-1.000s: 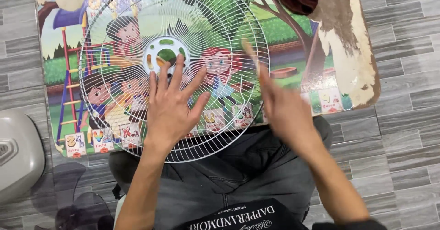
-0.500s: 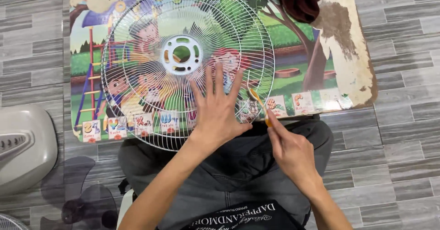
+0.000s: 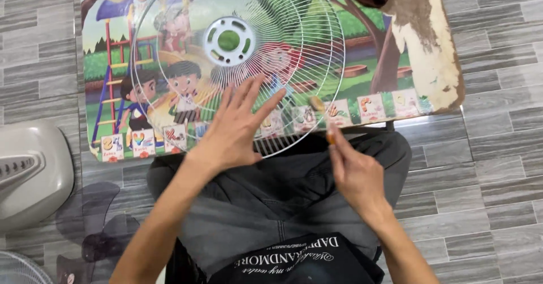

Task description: Cleaning a fan guard using a toothbrush to remove dust from the wires

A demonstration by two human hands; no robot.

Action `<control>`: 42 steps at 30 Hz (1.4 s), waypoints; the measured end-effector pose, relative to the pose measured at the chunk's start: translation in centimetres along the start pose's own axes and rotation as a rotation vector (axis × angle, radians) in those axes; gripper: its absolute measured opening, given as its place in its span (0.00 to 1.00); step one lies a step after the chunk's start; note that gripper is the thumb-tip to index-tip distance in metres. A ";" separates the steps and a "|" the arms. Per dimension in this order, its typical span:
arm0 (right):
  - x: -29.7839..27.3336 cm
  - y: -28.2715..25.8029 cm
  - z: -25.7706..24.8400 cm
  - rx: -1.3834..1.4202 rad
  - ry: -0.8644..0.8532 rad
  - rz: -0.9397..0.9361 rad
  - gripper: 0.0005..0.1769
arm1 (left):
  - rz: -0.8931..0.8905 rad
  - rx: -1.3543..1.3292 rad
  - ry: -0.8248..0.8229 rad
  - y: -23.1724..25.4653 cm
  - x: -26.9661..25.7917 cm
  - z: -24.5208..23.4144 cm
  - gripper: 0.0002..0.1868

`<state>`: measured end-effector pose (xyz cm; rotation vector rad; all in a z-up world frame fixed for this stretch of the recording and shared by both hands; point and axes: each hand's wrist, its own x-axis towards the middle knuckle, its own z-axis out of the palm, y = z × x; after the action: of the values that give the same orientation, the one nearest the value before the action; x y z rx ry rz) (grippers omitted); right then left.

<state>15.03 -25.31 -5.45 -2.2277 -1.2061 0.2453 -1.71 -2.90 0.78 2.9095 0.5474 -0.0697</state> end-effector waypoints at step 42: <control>-2.6 -2.2 7.2 -0.015 0.294 -0.401 0.17 | -0.031 0.191 0.411 -1.0 -6.4 3.7 0.62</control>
<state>8.92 -23.54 -10.33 -1.8967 -1.4491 -0.2428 -8.08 -4.91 -2.48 3.1140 0.6793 0.5088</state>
